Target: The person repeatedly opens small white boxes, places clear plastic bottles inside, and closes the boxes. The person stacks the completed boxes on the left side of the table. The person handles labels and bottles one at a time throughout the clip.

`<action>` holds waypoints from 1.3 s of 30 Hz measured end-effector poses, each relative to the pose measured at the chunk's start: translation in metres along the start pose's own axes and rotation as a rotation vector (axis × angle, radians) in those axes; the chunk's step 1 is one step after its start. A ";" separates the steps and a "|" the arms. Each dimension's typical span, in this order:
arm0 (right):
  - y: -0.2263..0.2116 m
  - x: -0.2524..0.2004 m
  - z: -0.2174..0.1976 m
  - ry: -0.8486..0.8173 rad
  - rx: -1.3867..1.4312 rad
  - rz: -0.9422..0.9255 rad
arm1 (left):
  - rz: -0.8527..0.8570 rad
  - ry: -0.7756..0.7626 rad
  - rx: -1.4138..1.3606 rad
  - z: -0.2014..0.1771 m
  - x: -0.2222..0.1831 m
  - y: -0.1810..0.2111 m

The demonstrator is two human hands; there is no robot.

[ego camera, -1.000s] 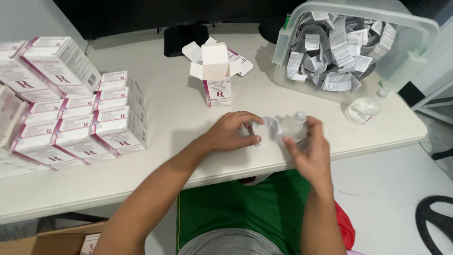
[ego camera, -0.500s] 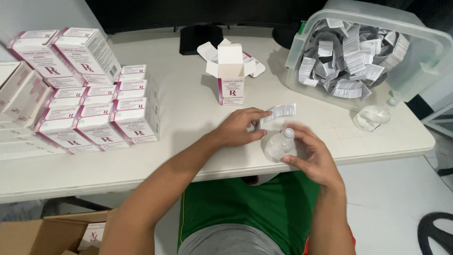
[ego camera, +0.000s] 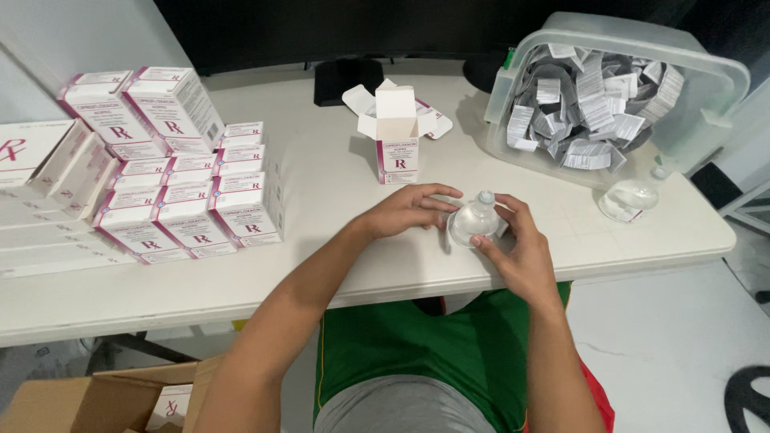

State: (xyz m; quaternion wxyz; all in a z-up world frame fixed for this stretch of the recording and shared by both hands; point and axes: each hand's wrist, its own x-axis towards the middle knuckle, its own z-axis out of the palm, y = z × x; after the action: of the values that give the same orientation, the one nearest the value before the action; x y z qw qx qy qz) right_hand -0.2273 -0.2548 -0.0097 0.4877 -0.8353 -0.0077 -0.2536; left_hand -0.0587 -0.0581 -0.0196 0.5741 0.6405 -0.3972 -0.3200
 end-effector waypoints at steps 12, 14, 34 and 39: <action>0.000 -0.013 0.010 0.146 -0.173 -0.020 | 0.099 0.128 0.287 0.016 -0.002 0.003; -0.001 -0.014 0.010 0.153 -0.180 -0.035 | 0.078 0.152 0.336 0.017 -0.003 0.005; -0.012 -0.013 0.002 0.137 -0.319 -0.126 | 0.097 0.156 0.378 0.014 -0.002 -0.005; -0.012 -0.012 0.000 0.087 -0.292 -0.047 | 0.122 0.181 0.432 0.017 -0.006 -0.003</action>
State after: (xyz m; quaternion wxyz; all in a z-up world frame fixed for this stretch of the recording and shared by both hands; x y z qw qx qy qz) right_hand -0.2411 -0.2455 -0.0058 0.3547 -0.8852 0.0308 -0.2995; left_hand -0.0756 -0.0604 -0.0249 0.4755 0.7491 -0.4414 -0.1336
